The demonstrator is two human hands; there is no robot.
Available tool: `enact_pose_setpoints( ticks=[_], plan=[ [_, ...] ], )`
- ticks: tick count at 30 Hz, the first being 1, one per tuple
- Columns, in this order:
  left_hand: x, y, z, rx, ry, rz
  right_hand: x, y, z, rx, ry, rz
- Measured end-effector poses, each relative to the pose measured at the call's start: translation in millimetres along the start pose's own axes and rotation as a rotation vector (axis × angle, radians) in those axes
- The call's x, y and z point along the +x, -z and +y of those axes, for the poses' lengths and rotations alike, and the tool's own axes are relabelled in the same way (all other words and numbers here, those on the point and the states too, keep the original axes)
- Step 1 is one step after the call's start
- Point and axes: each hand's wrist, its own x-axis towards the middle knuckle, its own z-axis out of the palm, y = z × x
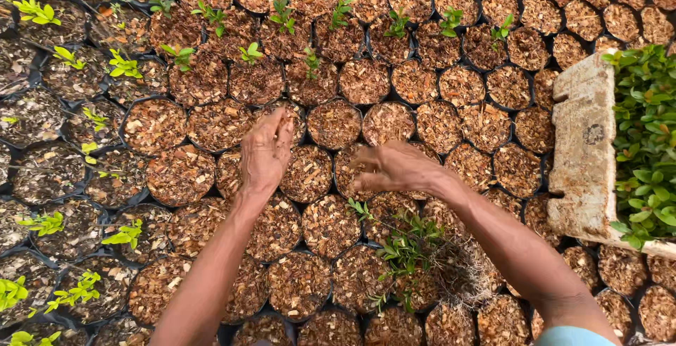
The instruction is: The person separates small green seedlings from a container and plants them individually into rows of small black plastic pots filled with soil and mulch.
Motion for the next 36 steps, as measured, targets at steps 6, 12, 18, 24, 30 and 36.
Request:
enact_pose_setpoints(
  ticks=[6, 12, 18, 24, 30, 36],
  plan=[
    [-89.3, -19.5, -2.8, -0.15, 0.12, -0.06, -49.3, -32.3, 16.8, -0.287, -0.007, -0.361],
    [-115.2, -33.9, 49.1, -0.53, 0.275, -0.269, -21.9, -26.4, -4.4, 0.454, -0.012, -0.013],
    [-114.7, -10.2, -10.8, -0.655, 0.426, -0.002, 46.0, -16.8, 36.4, 0.879, 0.169, -0.027],
    [-94.5, 25.7, -8.7, -0.645, 0.382, 0.259, 118.9, 21.4, 109.5, -0.463, -0.017, 0.176],
    [-69.3, 29.0, 1.1, -0.348, 0.489, 0.307, 138.8, 39.0, 91.8, -0.324, -0.091, -0.036],
    [-50.6, 17.1, 0.2, -0.638, 0.483, 0.385, 138.0, 42.6, 79.6, -0.288, -0.17, -0.076]
  ],
)
